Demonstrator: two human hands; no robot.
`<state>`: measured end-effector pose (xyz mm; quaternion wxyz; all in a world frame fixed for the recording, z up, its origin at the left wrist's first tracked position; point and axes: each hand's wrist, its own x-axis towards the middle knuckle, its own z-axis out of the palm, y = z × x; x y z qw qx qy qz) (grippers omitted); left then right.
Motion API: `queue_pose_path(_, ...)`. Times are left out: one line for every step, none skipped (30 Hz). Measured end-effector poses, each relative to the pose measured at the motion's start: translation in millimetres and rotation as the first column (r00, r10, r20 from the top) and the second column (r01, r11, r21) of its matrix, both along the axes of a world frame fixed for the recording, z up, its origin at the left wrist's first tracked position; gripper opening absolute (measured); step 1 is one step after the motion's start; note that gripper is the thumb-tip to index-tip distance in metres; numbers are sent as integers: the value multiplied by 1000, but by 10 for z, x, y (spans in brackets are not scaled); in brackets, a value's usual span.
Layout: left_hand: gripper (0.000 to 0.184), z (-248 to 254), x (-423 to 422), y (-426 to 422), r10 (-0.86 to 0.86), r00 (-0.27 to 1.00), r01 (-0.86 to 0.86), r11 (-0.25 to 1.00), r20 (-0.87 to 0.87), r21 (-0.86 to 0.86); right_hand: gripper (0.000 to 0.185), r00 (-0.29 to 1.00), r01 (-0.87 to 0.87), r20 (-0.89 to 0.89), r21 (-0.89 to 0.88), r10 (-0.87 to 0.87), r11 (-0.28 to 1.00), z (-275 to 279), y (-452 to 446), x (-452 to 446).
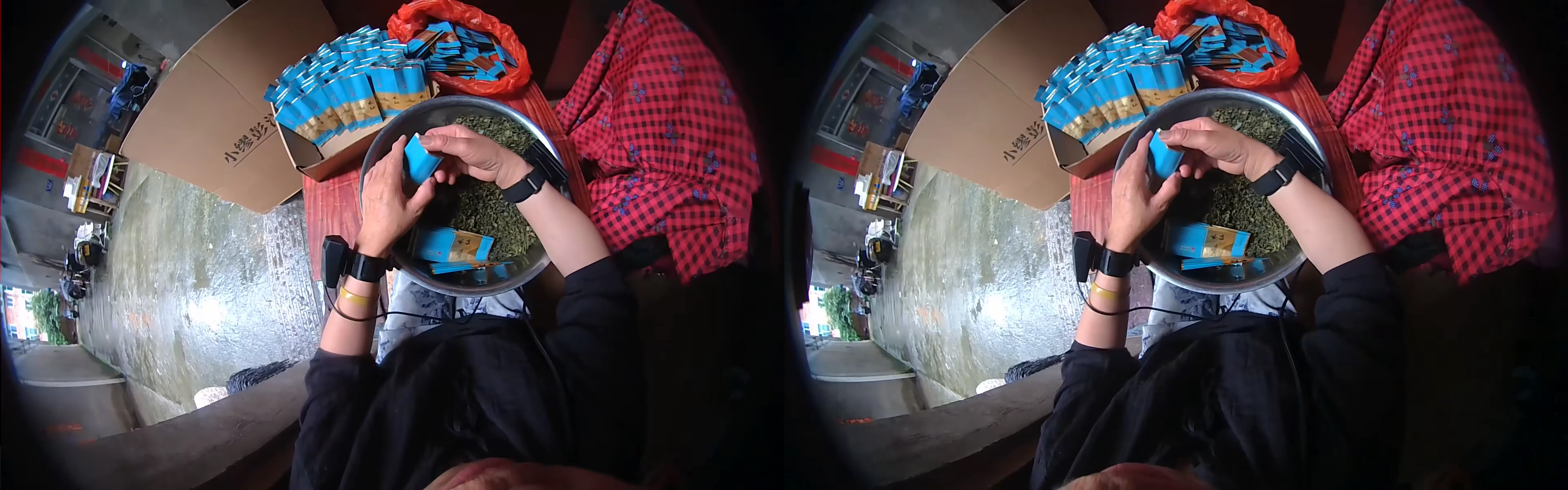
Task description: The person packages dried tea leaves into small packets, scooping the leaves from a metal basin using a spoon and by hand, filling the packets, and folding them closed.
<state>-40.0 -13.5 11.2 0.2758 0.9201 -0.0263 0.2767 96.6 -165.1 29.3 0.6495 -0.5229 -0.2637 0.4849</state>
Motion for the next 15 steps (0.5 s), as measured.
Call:
queue_pose_path(75, -5, 4, 3, -31, 1000, 31, 997, 1, -74, 29, 1000, 6, 0, 0, -6, 1000, -28, 7, 12)
queue_pose_path(75, -12, 12, 5, -61, 998, 61, 987, 4, -146, 30, 1000, -11, -12, 5, 11, 1000, -57, 18, 24)
queue_pose_path(75, -26, 17, 4, -65, 998, 65, 987, 3, -147, 31, 999, -30, -24, 10, 30, 1000, -68, 21, 21)
queue_pose_path(74, -39, 23, 9, -72, 997, 72, 976, 10, -206, 31, 999, -27, -25, 10, 27, 1000, -65, 20, 20)
queue_pose_path(72, -45, 31, 12, -76, 997, 78, 961, 17, -264, 30, 999, -30, -14, 5, 30, 1000, -48, 19, 19)
queue_pose_path(72, -35, 31, 9, -78, 997, 79, 961, 16, -265, 30, 999, -35, -3, 0, 35, 999, -44, 14, 15)
queue_pose_path(71, -16, 27, 1, -75, 997, 76, 961, 15, -266, 30, 999, -34, -6, 0, 34, 999, -60, 9, 30)
queue_pose_path(69, -10, 19, -4, -72, 997, 73, 961, 13, -267, 30, 999, -34, 25, -16, 35, 999, -84, 2, 64)
queue_pose_path(69, -25, 17, 1, -73, 997, 74, 961, 10, -268, 31, 998, -35, 58, -32, 36, 999, -100, -6, 98)
queue_pose_path(68, -47, 19, 10, -87, 996, 74, 945, -24, -318, 31, 998, -33, 56, -33, 35, 999, -104, -21, 123)
queue_pose_path(67, -62, 17, 15, -102, 993, 74, 928, -58, -366, 30, 996, -25, 88, -39, 28, 999, -112, -38, 142)
queue_pose_path(67, -57, 7, 12, -105, 993, 76, 927, -60, -367, 28, 993, -15, 120, -44, 20, 999, -106, -52, 149)
queue_pose_path(65, -45, -8, 5, -106, 989, 60, 929, -107, -364, 23, 985, 11, 173, -96, 6, 995, -72, -65, 152)
queue_pose_path(64, -35, -17, -6, -106, 983, 44, 931, -152, -362, 23, 985, 14, 171, -97, 3, 995, -61, -87, 172)
queue_pose_path(64, -30, -15, -11, -107, 982, 45, 931, -153, -363, 23, 968, 0, 249, -139, 35, 990, -48, -104, 198)
